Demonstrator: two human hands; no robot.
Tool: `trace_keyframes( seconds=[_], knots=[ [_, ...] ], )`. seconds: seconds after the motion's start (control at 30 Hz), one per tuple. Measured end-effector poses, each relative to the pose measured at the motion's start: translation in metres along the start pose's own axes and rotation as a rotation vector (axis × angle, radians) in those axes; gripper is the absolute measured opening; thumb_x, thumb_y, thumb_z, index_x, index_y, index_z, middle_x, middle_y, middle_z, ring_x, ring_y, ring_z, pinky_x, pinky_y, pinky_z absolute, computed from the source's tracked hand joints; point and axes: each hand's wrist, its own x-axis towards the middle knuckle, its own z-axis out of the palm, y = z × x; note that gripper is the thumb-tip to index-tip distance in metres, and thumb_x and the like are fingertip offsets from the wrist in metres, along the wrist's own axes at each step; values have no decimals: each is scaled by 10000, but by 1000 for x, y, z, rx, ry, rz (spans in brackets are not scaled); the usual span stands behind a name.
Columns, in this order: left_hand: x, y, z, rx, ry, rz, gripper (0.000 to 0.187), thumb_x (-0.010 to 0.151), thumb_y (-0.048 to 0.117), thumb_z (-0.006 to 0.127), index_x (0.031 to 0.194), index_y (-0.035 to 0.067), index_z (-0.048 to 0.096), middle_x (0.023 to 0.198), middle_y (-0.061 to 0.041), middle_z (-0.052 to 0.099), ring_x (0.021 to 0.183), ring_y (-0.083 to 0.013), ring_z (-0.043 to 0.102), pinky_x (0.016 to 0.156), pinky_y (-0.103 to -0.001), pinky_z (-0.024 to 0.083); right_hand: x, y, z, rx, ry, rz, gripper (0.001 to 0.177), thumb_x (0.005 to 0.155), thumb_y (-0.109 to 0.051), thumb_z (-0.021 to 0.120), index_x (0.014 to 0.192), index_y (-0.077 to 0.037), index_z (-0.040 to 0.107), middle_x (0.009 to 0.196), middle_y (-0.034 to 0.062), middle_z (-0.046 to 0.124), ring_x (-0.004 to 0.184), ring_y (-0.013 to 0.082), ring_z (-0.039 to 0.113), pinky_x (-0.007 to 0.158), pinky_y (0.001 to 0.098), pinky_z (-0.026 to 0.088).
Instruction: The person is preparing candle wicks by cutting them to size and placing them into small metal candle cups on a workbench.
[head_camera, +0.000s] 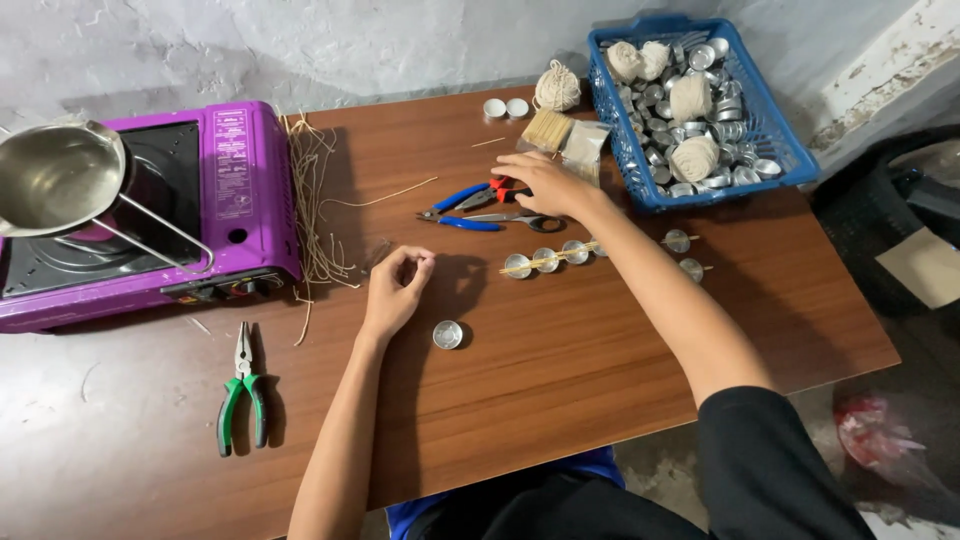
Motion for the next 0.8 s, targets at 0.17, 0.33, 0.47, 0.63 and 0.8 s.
trace_keyframes(
  seconds=[0.17, 0.33, 0.47, 0.63, 0.8],
  knots=[
    [1, -1, 2, 5, 2, -9, 74, 932, 137, 743, 1001, 138, 769, 747, -31, 667, 654, -119, 563, 589, -269, 477, 15, 18, 10, -133, -31, -43, 509, 852, -219, 749, 1350, -147, 672, 1374, 67, 656, 1312, 299, 563, 1153, 448, 396],
    [9, 0, 8, 91, 11, 24, 123, 896, 130, 767, 1017, 154, 759, 794, -68, 697, 657, -188, 601, 611, -309, 495, 16, 46, 26, -251, -47, -43, 540, 809, -337, 782, 1326, -202, 696, 1290, 34, 687, 1237, 267, 599, 1114, 425, 444],
    [35, 22, 17, 463, -48, 190, 337, 831, 214, 831, 1122, 121, 689, 1041, -97, 592, 891, -311, 586, 790, -427, 503, 8, 37, 9, -227, -69, 15, 528, 802, -345, 799, 1306, -219, 703, 1266, 35, 706, 1180, 276, 639, 1058, 412, 487],
    [78, 19, 34, 898, -203, 195, 876, 781, 481, 839, 1525, 217, 459, 1513, -42, 454, 1288, -289, 430, 1004, -442, 350, 4, 47, 17, -235, -88, 16, 642, 758, -409, 807, 1347, -201, 662, 1234, 60, 704, 1125, 297, 662, 1027, 415, 508],
    [102, -6, 45, 1058, -316, 80, 670, 885, 437, 761, 1494, 310, 511, 1420, 88, 537, 1267, -241, 392, 991, -501, 309, -8, 49, 14, -248, -29, 36, 590, 727, -463, 811, 1252, -208, 721, 1158, 45, 723, 1048, 274, 685, 1006, 370, 497]
  ],
)
